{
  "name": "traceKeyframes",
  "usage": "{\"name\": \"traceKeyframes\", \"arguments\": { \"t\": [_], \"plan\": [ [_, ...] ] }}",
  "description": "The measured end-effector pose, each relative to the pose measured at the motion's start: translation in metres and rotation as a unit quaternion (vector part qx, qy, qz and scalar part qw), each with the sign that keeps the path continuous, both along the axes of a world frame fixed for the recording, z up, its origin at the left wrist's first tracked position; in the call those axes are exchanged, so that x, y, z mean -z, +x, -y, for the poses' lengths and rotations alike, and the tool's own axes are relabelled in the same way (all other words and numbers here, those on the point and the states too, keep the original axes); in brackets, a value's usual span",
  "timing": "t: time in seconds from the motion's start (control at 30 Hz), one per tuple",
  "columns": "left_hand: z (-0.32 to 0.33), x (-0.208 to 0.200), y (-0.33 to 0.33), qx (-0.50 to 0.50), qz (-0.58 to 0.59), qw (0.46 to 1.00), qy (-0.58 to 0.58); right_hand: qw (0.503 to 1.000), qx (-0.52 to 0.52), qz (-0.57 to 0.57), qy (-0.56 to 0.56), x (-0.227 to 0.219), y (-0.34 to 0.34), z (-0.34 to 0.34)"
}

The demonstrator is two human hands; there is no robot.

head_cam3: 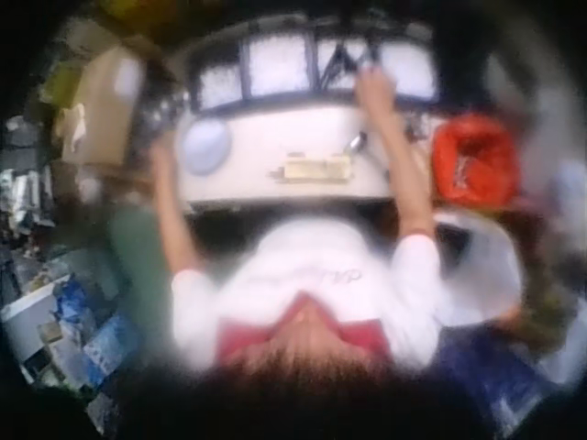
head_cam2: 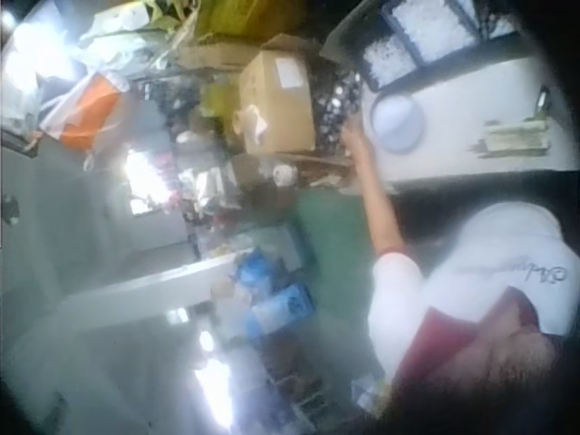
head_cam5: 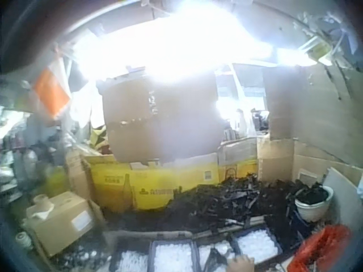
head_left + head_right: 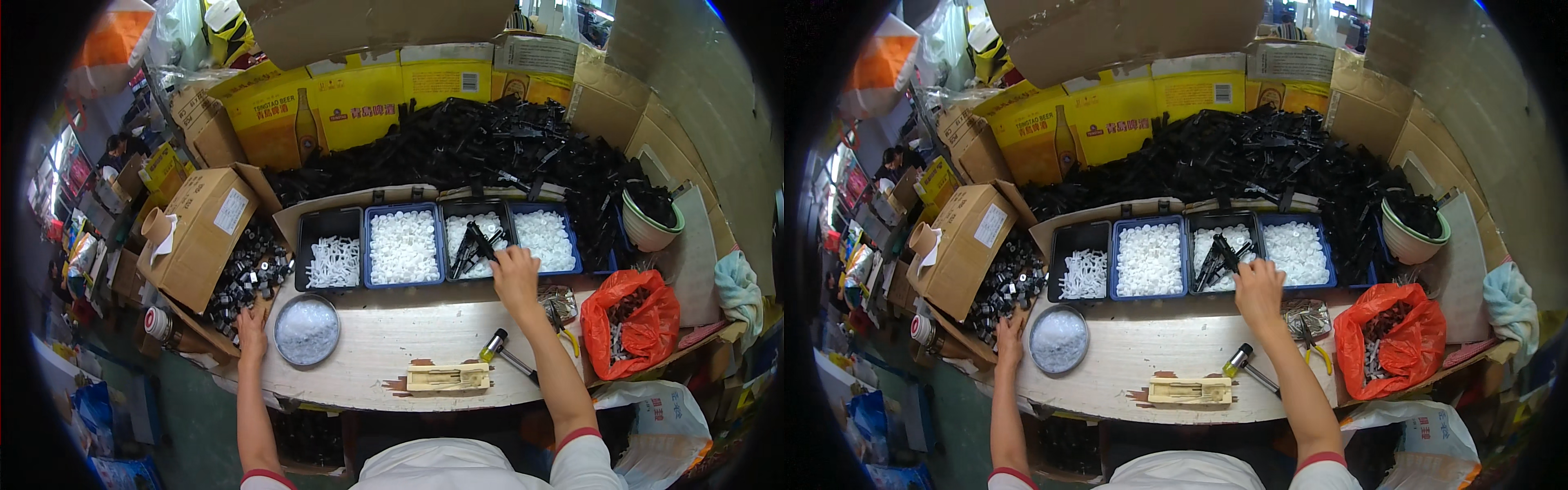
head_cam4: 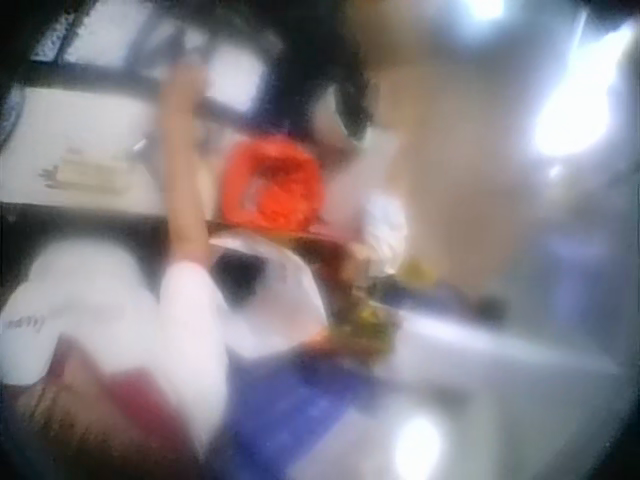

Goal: The person assembles small lock mechanisms at a workbench. They pick up a metal lock body and a white plastic component, place them into a wooden jig, and strike the assembly with a hammer. The person then uses pliers to adjust the components before removing the finished unit and repeating the process with new parts.

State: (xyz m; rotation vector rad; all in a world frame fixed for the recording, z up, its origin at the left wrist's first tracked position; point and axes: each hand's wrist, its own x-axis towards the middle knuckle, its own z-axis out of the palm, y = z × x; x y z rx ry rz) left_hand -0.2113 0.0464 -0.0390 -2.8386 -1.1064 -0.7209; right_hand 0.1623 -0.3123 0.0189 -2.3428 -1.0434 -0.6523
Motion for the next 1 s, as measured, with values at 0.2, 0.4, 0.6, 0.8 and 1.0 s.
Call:
{"name": "traceKeyframes", "arguments": {
  "t": [0.2, 0.4, 0.6, 0.8, 1.0],
  "plan": [
    [-0.002, 0.0, -0.01, -0.079, 0.345, 0.871, -0.34, 0.998, 0.018, -0.055, -0.002, 0.009, 0.035, -0.022],
    [0.093, -0.046, 0.0, 0.056, 0.486, 0.669, -0.56, 0.99, -0.138, 0.001, 0.006, -0.026, -0.027, 0.022],
    [0.178, -0.054, 0.041, 0.03, 0.371, 0.595, -0.712, 0.938, -0.296, -0.038, -0.178, -0.003, -0.132, 0.07],
    [0.215, -0.055, 0.077, 0.125, 0.289, 0.566, -0.762, 0.93, -0.312, -0.049, -0.189, -0.005, -0.14, 0.066],
    [0.232, -0.055, 0.09, 0.163, 0.212, 0.585, -0.765, 0.905, -0.36, -0.088, -0.207, 0.005, -0.136, 0.048]
  ]
}}
